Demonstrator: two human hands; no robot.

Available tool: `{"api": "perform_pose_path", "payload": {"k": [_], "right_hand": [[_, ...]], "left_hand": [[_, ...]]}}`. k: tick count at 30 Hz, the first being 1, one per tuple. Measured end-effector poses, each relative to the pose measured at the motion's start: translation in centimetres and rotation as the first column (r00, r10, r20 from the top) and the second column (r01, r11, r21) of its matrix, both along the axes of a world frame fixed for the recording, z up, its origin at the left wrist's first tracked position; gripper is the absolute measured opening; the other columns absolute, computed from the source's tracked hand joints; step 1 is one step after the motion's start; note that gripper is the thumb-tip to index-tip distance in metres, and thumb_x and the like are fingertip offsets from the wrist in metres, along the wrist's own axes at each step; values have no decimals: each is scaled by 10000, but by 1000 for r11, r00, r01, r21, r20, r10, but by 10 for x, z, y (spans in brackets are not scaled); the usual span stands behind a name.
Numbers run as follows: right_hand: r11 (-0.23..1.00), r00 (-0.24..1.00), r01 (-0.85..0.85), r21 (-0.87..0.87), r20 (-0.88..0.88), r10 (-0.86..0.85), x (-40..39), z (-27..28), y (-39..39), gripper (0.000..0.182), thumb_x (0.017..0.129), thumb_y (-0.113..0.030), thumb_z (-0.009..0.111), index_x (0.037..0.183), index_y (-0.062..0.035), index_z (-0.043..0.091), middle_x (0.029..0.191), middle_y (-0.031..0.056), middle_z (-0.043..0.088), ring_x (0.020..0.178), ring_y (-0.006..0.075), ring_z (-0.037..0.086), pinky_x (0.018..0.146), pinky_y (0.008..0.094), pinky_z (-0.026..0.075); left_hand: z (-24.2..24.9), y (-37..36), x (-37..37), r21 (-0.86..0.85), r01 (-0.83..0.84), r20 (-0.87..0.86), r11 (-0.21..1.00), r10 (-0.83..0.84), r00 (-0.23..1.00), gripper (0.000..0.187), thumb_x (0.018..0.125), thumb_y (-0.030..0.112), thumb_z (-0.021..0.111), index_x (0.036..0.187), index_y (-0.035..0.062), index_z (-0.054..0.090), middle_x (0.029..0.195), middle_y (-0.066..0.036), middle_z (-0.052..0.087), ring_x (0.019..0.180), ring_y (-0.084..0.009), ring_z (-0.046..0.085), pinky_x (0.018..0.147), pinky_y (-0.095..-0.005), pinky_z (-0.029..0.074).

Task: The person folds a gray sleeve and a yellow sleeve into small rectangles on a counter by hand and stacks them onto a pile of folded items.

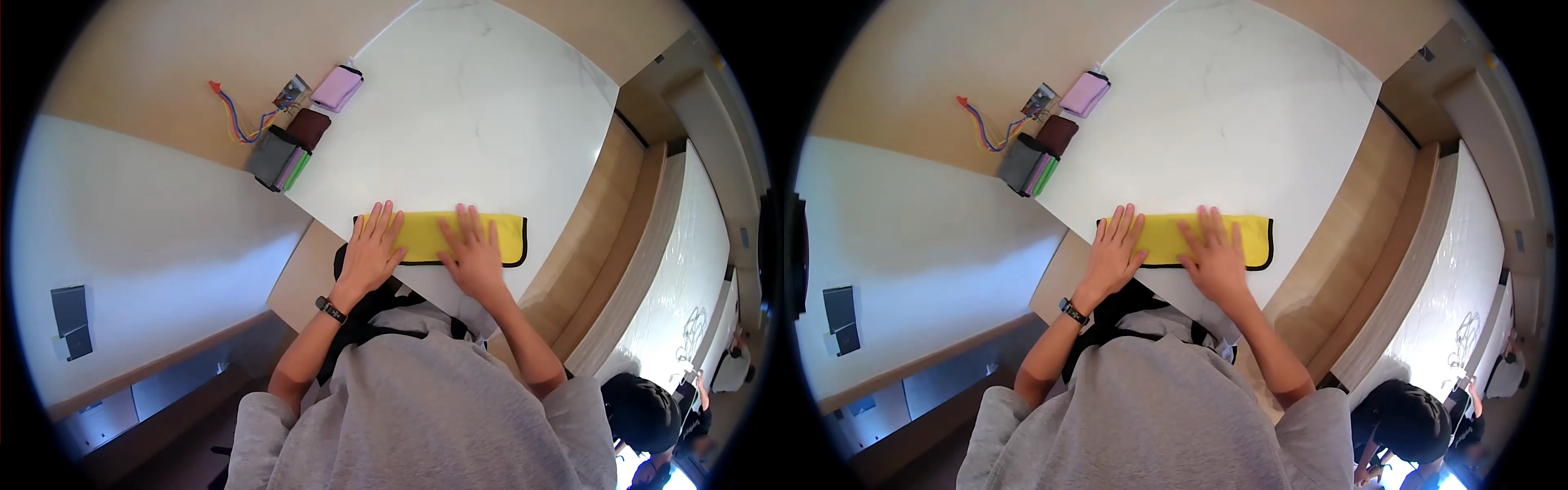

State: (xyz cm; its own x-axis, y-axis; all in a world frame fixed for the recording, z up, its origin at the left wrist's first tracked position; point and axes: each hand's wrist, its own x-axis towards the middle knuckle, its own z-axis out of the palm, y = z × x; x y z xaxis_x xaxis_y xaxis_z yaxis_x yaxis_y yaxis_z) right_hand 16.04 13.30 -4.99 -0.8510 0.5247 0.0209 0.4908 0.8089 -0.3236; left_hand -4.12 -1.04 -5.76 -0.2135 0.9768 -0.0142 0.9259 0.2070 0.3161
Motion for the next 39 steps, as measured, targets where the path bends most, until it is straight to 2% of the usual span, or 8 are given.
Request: {"api": "perform_pose_path", "payload": {"k": [8,14,19,28,31,33,35,39], "right_hand": [[989,996,90,120,-1,-91,20,-10,51,582,977,-416,550,1521,-248,429,1615,151,291,1495,370,240,1162,590,240],[983,987,104,153,-138,-83,-32,0,49,534,967,-385,579,1463,-199,510,1585,222,313,1472,454,246,1137,660,236],[993,991,-24,113,-131,39,-54,-11,24,572,940,-394,624,1470,-217,497,1582,191,335,1480,407,265,1139,653,242],[973,981,192,124,-52,-187,6,-13,78,544,999,-421,515,1495,-199,468,1596,179,321,1486,387,258,1165,636,184],[949,955,297,110,-29,-296,14,-12,82,514,996,-394,531,1461,-177,507,1576,191,348,1483,391,256,1175,622,175],[936,941,338,100,-51,-334,27,-19,89,484,984,-344,565,1417,-130,543,1553,197,376,1466,401,279,1179,585,197],[905,869,425,35,-295,-397,37,-22,89,425,954,-276,618,1332,-84,592,1511,192,423,1422,406,340,1158,540,256],[892,818,450,-50,-379,-434,35,-23,90,287,913,-184,661,1163,-48,632,1430,185,493,1353,404,403,1108,508,315]], "left_hand": [[8,24,-12,76,28,-48,997,-25,999,675,958,351,577,1538,90,350,1614,-186,266,1494,-367,240,1175,-574,231],[6,57,-8,153,-3,-111,988,21,994,634,968,307,548,1529,74,367,1601,-197,292,1492,-380,240,1170,-594,227],[-5,54,-9,121,-40,-52,992,47,998,619,995,354,507,1536,92,361,1613,-187,269,1493,-382,232,1173,-596,210],[-11,38,-26,100,-133,-98,986,143,985,604,981,376,546,1515,127,411,1600,-181,304,1483,-378,260,1171,-561,251],[-15,29,-32,230,-215,25,949,215,976,550,945,319,620,1436,99,505,1537,-194,393,1443,-401,319,1154,-539,288],[-7,23,-35,367,-249,93,896,230,969,495,885,262,698,1329,74,587,1359,-187,529,1312,-406,443,1094,-506,356],[1,20,-34,360,-286,128,888,257,958,491,855,251,727,1293,68,602,1271,-172,549,1237,-391,473,1049,-492,382],[9,19,-36,269,-364,229,892,308,923,384,804,215,782,1129,60,648,1106,-158,569,1072,-364,495,916,-452,427]]}}
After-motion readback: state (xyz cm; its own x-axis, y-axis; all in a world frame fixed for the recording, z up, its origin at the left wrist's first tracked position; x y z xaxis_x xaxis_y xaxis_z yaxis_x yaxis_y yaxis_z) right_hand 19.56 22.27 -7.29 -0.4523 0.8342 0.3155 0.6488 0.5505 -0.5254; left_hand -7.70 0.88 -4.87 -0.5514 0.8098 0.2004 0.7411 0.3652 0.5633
